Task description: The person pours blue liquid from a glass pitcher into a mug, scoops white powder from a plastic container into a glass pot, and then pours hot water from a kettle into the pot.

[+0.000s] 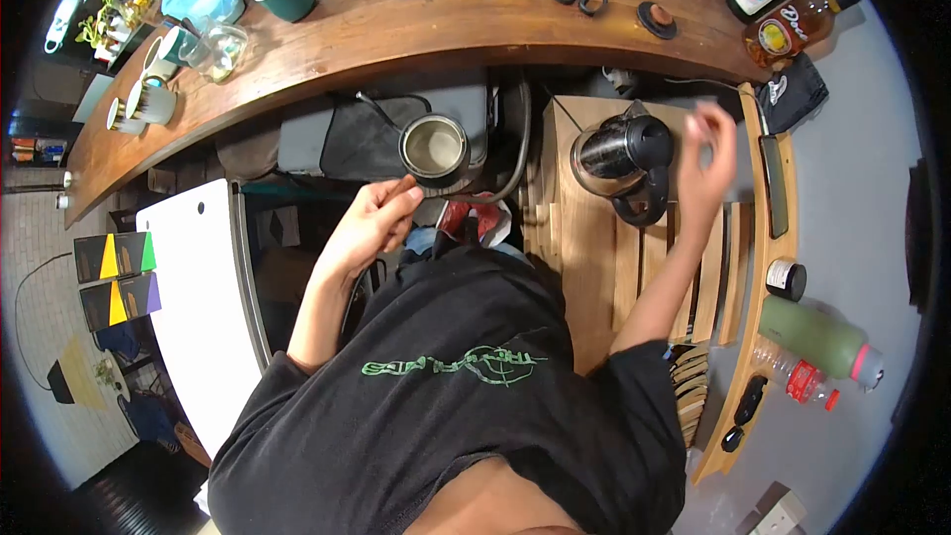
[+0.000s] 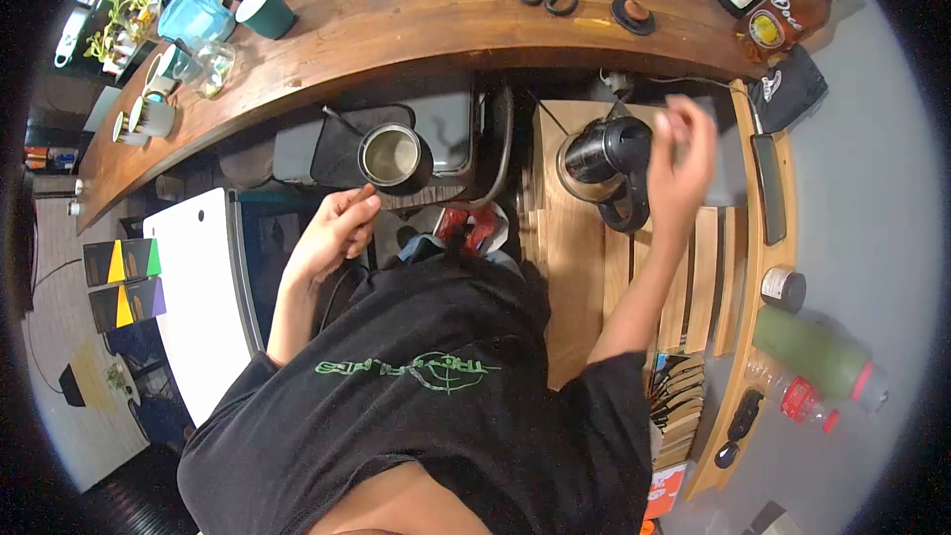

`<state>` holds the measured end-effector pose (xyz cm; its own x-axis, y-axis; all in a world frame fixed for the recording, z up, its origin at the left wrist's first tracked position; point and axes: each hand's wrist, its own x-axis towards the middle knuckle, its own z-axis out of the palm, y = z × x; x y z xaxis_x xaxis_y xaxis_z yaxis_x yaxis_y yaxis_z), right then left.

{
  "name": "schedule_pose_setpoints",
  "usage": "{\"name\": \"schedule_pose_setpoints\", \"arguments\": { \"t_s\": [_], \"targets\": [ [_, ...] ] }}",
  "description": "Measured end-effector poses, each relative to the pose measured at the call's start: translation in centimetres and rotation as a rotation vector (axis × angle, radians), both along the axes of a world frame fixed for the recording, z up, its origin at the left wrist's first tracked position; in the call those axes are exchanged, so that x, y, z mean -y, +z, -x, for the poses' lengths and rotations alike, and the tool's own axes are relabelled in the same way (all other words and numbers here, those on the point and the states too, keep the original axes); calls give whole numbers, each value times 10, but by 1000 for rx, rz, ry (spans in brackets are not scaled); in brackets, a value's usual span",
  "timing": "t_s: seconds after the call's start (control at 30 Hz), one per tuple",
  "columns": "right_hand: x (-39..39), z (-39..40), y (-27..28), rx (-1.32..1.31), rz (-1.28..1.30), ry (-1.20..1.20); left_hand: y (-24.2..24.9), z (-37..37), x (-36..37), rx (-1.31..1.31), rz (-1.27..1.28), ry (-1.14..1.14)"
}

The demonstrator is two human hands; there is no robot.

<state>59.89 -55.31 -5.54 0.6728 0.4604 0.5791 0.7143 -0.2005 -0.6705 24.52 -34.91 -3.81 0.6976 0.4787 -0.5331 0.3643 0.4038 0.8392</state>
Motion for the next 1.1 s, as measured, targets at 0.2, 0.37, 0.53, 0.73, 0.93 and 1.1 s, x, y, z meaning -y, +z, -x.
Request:
{"name": "schedule_pose_setpoints", "arguments": {
  "t_s": [0.2,0.37,0.53,0.73,0.93,1.1],
  "targets": [
    [-112,-100,14,336,192,102,4,9,-10,0,18,-25],
    [-126,-121,9,311,334,158,15,10,-24,31,9,-28],
    [-129,-90,48,275,347,136,26,10,-38,70,-15,-82],
    [-150,36,129,182,252,409,50,3,-59,110,17,-99],
    [-192,117,140,93,213,850,60,-13,-85,153,39,-104],
    [-229,120,135,143,220,860,58,-29,-114,221,79,-96]
  ]
}}
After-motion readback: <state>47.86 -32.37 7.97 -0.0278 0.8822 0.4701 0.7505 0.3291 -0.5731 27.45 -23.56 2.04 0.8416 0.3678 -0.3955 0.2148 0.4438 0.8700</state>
